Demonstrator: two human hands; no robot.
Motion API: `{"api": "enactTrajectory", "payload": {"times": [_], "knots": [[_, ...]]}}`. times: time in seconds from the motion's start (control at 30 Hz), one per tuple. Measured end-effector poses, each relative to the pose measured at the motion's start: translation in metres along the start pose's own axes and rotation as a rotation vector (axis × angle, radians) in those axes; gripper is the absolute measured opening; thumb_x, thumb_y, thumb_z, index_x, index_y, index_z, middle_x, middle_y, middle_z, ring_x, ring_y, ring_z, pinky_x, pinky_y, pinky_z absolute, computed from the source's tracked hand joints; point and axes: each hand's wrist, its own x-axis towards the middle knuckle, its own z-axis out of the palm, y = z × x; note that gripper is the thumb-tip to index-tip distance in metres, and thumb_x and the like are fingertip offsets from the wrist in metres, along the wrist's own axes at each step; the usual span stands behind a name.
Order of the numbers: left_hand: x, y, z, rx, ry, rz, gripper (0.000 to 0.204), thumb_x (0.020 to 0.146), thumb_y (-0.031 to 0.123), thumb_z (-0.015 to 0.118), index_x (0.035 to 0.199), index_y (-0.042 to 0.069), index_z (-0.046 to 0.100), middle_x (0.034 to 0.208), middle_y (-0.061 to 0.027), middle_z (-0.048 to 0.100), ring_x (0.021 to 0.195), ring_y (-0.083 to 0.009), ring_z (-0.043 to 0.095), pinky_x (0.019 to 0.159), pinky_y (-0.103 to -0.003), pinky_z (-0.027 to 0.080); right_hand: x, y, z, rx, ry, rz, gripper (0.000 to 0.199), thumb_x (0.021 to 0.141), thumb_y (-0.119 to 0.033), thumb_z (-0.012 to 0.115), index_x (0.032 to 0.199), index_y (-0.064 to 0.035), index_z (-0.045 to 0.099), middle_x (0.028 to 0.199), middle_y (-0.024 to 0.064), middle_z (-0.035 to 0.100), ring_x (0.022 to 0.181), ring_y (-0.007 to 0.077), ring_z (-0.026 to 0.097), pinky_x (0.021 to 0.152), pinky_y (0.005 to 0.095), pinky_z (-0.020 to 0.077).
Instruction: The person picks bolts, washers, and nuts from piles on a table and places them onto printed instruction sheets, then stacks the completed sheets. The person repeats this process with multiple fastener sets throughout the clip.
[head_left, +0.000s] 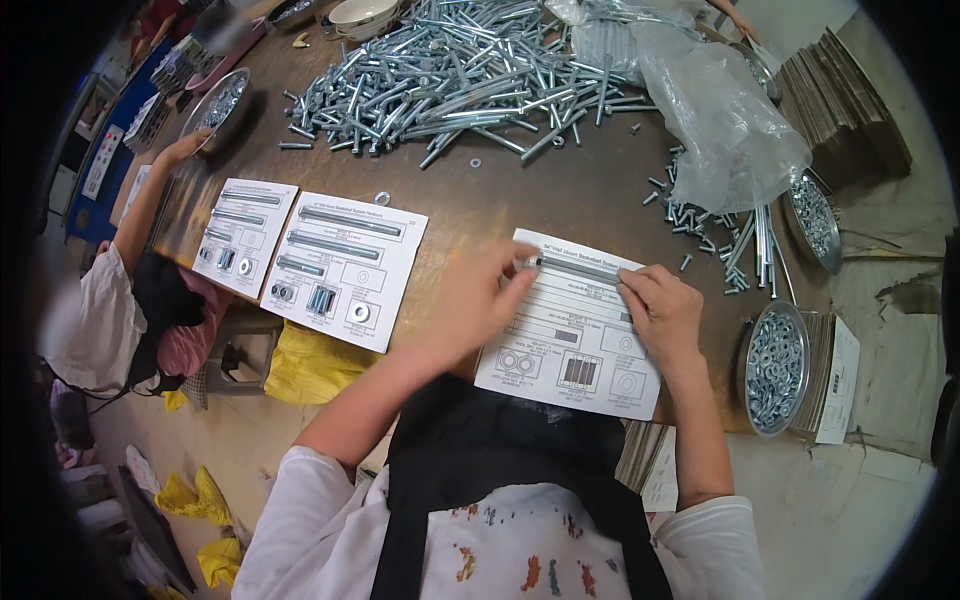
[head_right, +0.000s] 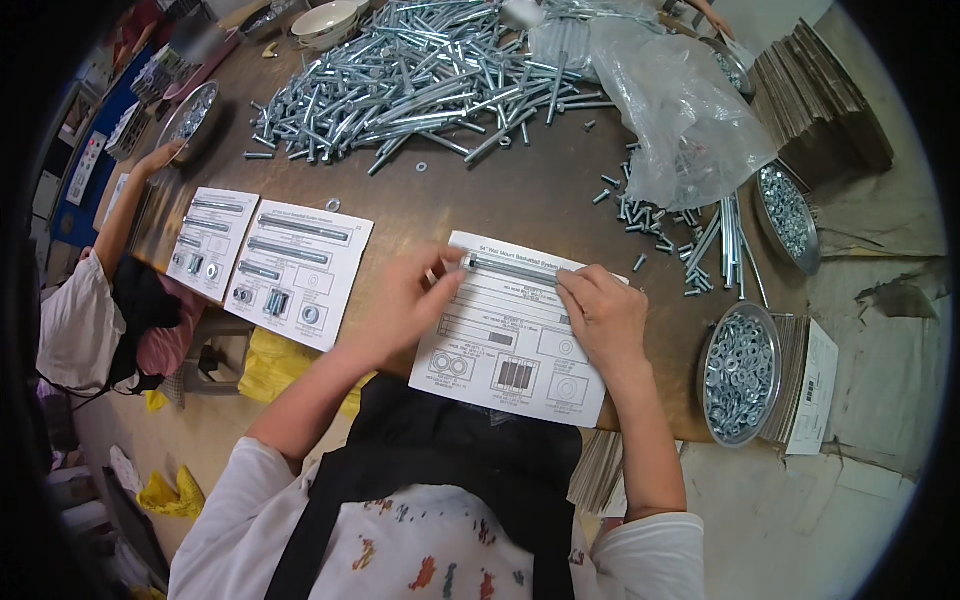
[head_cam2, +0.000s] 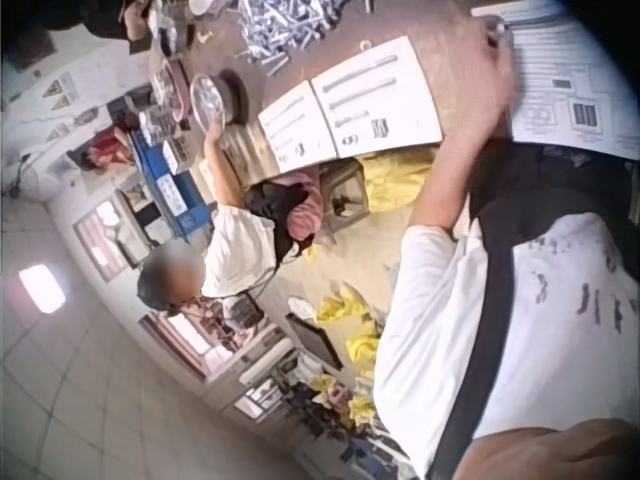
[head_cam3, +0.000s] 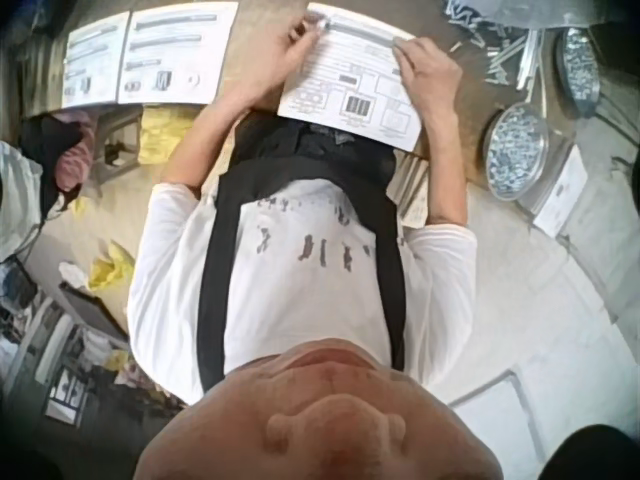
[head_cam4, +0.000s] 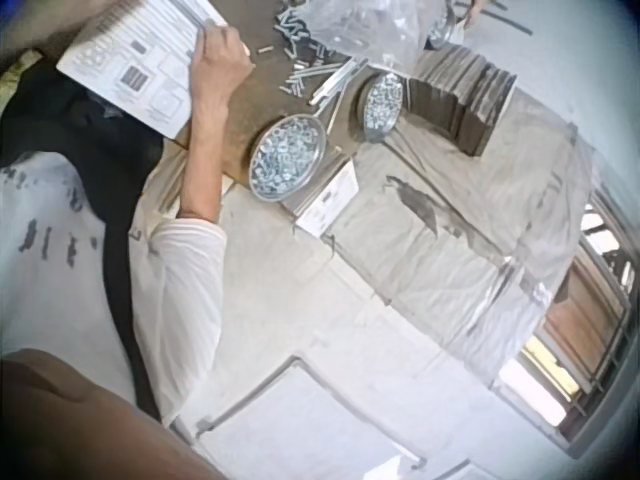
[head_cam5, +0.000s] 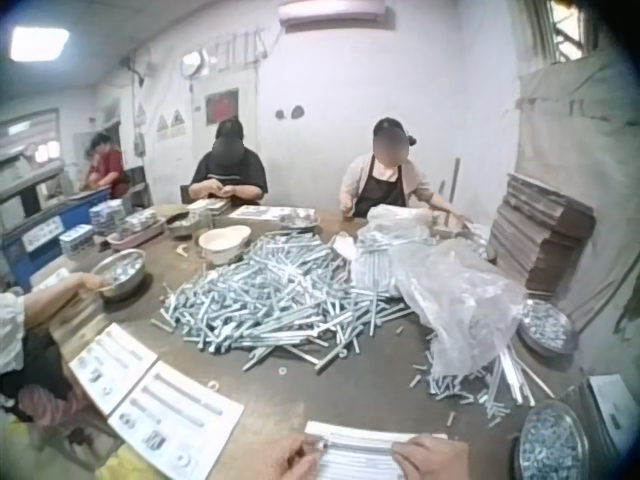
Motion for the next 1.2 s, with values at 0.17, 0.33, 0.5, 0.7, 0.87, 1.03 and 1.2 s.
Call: {"api": "enactTrajectory", "payload": {"times": [0.17, 0.33, 0.5, 0.7, 0.87, 1.03, 1.2], "knots": [[0.022, -0.013, -0.012, 0.137, -0.057, 0.071, 0.022, 0.088, 0.012, 0.069, 0.107, 0.001, 0.068, 0.090, -0.0132, 0.066, 0.080, -0.0264, 0.065, 0.071, -0.034, 0.052, 0.005, -0.007, 0.001, -0.019, -0.026, -0.023, 0.010, 0.081, -0.012, 0.074, 0.091, -0.0103, 0.074, 0.082, 0.0044, 0.067, 0.068, 0.0238, 0.066, 0.061, 0.0346, 0.0522], [0.030, -0.013, -0.014, 0.123, -0.163, 0.044, 0.023, 0.087, 0.016, 0.072, 0.105, 0.002, 0.070, 0.088, -0.0137, 0.067, 0.076, -0.0231, 0.065, 0.070, -0.033, 0.052, -0.002, -0.007, 0.000, -0.067, -0.044, -0.017, 0.021, 0.083, -0.014, 0.072, 0.104, -0.0134, 0.072, 0.091, 0.0026, 0.066, 0.070, 0.0231, 0.066, 0.060, 0.0345, 0.0529], [0.098, -0.037, -0.022, 0.179, 0.055, -0.017, 0.029, 0.087, 0.026, 0.073, 0.106, 0.004, 0.071, 0.093, -0.0134, 0.068, 0.076, -0.0213, 0.065, 0.069, -0.034, 0.052, -0.008, -0.017, -0.012, 0.085, 0.197, 0.204, 0.027, 0.081, -0.004, 0.072, 0.108, -0.0071, 0.071, 0.096, 0.0086, 0.069, 0.071, 0.0221, 0.068, 0.061, 0.0320, 0.0531], [0.181, -0.072, 0.000, 0.690, 0.127, 0.102, 0.027, 0.085, 0.021, 0.068, 0.108, 0.007, 0.072, 0.094, -0.0129, 0.072, 0.087, -0.0324, 0.068, 0.078, -0.043, 0.054, -0.004, -0.022, -0.015, 0.242, 0.363, 0.172, 0.018, 0.083, 0.003, 0.069, 0.100, -0.0019, 0.072, 0.085, 0.0120, 0.069, 0.061, 0.0198, 0.063, 0.056, 0.0292, 0.0491], [0.182, -0.064, -0.009, 0.645, -0.026, -0.039, 0.038, 0.080, 0.026, 0.073, 0.111, 0.006, 0.071, 0.094, -0.0154, 0.073, 0.090, -0.0319, 0.070, 0.081, -0.042, 0.055, 0.001, -0.022, -0.027, 0.372, 0.327, 0.380, 0.014, 0.085, 0.001, 0.068, 0.098, -0.0004, 0.073, 0.077, 0.0090, 0.068, 0.059, 0.0125, 0.058, 0.055, 0.0257, 0.0449], [0.176, -0.062, 0.007, 0.801, -0.052, -0.045, 0.042, 0.080, 0.038, 0.075, 0.110, 0.010, 0.072, 0.092, -0.0168, 0.073, 0.090, -0.0312, 0.070, 0.079, -0.042, 0.055, 0.022, -0.044, -0.021, 0.515, 0.243, 0.348, 0.014, 0.087, -0.002, 0.068, 0.099, -0.0005, 0.073, 0.075, 0.0074, 0.067, 0.060, 0.0099, 0.057, 0.055, 0.0250, 0.0440], [0.192, -0.063, -0.008, 0.481, -0.310, -0.191, 0.018, 0.082, 0.022, 0.068, 0.084, 0.004, 0.068, 0.078, -0.0125, 0.068, 0.073, -0.0265, 0.069, 0.067, -0.039, 0.054, 0.026, -0.046, -0.026, 0.478, 0.272, 0.338, 0.016, 0.088, -0.005, 0.067, 0.101, 0.0003, 0.074, 0.080, 0.0079, 0.070, 0.062, 0.0102, 0.060, 0.058, 0.0243, 0.0465]]}}
